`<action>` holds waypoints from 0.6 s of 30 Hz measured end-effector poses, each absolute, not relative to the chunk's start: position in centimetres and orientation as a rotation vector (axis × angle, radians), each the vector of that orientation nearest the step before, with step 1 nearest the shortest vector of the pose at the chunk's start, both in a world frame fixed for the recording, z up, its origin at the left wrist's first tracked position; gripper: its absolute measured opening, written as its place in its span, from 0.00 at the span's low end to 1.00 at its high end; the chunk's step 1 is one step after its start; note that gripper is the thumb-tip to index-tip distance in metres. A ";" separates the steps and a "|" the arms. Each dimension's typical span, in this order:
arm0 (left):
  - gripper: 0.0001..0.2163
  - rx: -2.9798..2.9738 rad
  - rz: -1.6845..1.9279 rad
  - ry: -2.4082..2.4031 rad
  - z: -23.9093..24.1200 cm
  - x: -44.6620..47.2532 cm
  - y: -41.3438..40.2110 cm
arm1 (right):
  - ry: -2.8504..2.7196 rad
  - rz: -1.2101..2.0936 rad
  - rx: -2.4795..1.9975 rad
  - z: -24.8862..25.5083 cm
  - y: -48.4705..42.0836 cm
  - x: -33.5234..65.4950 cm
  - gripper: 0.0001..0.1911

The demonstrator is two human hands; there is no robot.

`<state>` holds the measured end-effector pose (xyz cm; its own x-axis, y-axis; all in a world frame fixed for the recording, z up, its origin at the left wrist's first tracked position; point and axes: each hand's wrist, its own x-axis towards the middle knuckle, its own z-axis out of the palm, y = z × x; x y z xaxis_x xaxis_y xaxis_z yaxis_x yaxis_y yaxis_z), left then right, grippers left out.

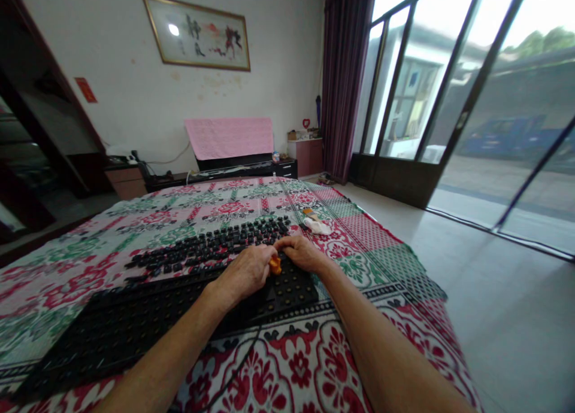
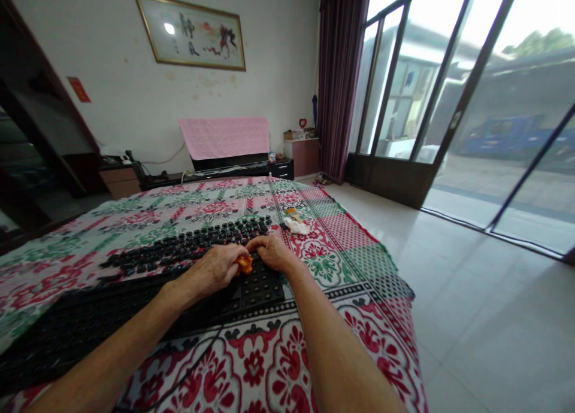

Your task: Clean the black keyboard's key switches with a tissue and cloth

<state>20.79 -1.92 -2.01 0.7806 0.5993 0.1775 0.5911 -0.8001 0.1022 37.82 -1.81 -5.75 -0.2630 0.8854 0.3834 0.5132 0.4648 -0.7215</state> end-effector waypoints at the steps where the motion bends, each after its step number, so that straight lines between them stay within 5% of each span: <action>1: 0.11 2.941 0.298 0.995 -2.3 20.8 -2.0 | -1.922 0.599 -1.170 -5.7 -1.8 37.8 0.20; 18: 0.11 3.059 0.162 0.785 -1.3 20.7 -3.7 | -1.921 0.587 -1.198 -6.1 -1.6 38.0 0.19</action>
<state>20.69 -3.68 -1.34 0.8714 0.4794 0.1043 0.4815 -0.8764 0.0053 37.96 -1.60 -6.15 -0.2503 0.8936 0.3727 0.5326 0.4485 -0.7177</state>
